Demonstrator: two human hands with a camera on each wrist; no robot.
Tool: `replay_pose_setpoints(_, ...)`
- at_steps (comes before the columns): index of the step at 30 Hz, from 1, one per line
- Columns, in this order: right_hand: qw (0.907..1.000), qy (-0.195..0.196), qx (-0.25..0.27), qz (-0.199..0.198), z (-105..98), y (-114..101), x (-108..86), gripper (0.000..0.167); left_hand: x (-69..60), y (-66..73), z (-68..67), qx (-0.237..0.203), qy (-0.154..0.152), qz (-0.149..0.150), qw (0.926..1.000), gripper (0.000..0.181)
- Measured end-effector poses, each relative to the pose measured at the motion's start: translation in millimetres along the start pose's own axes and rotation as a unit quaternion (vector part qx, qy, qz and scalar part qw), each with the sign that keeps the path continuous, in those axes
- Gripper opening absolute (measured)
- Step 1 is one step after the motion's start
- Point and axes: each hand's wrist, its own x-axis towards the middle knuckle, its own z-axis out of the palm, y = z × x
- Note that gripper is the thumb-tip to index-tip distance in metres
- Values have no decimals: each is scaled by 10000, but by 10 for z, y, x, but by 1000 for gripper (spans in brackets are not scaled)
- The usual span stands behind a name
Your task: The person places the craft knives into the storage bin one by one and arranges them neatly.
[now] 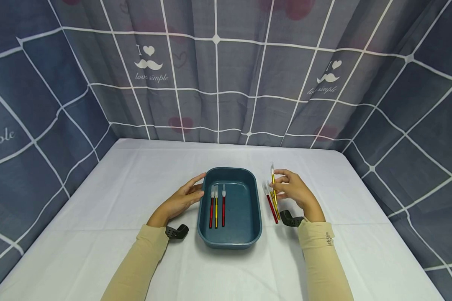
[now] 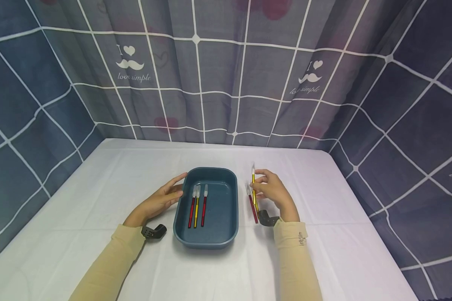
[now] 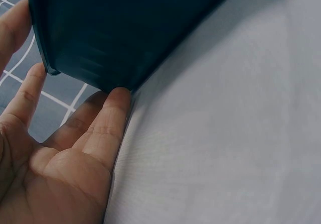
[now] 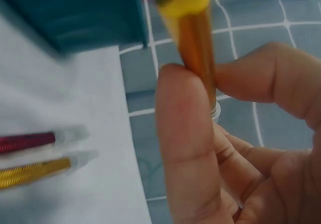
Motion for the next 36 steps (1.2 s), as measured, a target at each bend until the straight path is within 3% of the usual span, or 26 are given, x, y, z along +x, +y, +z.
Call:
replay_pose_setpoints(15,9989,-298,218,-292,154,-216,-49,72,-7,19,10,2,33,-12,10000,73)
replay_pose_setpoints(23,9957,-638,375,-552,314,-282,-51,79,-14,41,24,-72,27,-16,10000,73)
replay_pose_setpoints(36,9916,-1153,342,-485,566,-461,-34,81,-14,49,35,-120,91,-74,9999,73)
